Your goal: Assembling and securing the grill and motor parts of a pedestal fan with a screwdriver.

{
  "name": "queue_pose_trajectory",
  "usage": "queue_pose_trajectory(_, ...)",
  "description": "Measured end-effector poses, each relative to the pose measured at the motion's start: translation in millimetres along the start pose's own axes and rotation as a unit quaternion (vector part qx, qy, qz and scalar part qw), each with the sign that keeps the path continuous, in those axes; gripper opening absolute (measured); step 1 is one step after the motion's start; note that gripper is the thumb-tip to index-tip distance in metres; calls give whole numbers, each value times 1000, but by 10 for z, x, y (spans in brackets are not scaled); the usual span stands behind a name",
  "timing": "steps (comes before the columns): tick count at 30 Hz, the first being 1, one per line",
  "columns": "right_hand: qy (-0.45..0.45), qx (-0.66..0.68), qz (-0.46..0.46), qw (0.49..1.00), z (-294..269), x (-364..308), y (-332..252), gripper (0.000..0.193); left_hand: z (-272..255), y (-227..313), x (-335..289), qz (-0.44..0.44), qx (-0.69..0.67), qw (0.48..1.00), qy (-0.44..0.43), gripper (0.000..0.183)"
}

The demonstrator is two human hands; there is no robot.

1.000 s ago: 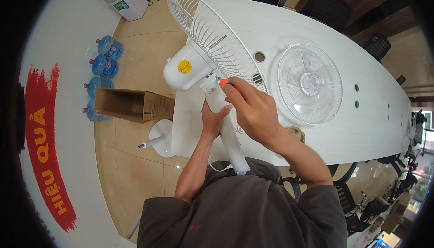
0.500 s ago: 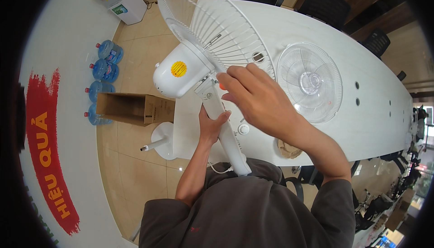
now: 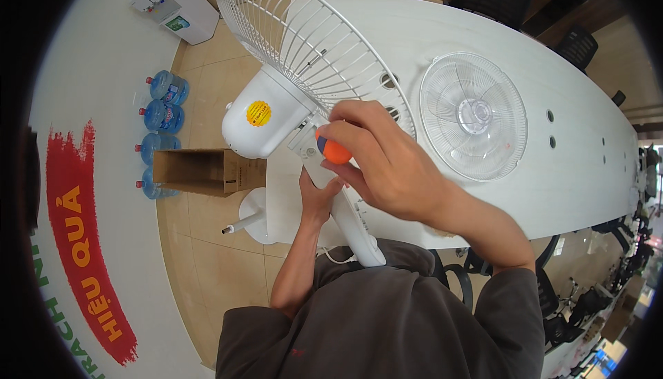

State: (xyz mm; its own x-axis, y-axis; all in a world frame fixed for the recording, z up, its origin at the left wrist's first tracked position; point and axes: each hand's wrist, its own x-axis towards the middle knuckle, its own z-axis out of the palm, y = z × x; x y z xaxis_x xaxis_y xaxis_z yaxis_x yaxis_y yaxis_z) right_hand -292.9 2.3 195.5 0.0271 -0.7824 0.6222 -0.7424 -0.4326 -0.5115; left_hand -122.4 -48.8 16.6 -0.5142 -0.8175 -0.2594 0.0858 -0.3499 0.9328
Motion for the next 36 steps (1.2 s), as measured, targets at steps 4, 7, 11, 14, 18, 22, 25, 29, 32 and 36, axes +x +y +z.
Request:
queue_pose_trajectory(4, 39, -51, 42, 997, 52, -171, -158, 56, 21, 2, 3, 41, 25, 999, 2, 61)
queue_pose_trajectory(7, 60, -65, 76, 993, 101, -262, -237, 59, 73, 66, 4, 64, 42, 997, -6, 70)
queue_pose_trajectory(11, 77, -21, 90, 993, 115, -246, -277, 65, 94, 87, -1, 62, 47, 996, -35, 77)
queue_pose_trajectory(14, 94, -35, 87, 991, 77, -194, -287, 63, 121, 106, -8, 71, 51, 996, -36, 77)
queue_pose_trajectory(18, 91, -53, 82, 991, 15, -211, -253, 60, 124, 93, -8, 37, 18, 998, -43, 76)
queue_pose_trajectory(22, 23, -78, 80, 993, -65, -220, -185, 52, 134, 62, 10, -4, 30, 998, -46, 76)
queue_pose_trajectory(25, -7, -74, 43, 996, -37, -171, -22, 52, 126, -22, 36, -12, 27, 998, -50, 76)
queue_pose_trajectory(29, -32, -69, 144, 987, 11, -122, -85, 51, 179, -33, 56, -12, 30, 999, -37, 75)
queue_pose_trajectory(32, -10, -87, 192, 978, 119, -60, -38, 47, 158, -104, 103, -26, 26, 999, -32, 74)
queue_pose_trajectory(36, 29, -92, 177, 979, 215, -80, 158, 42, 160, -174, 130, -37, 16, 999, -28, 72)
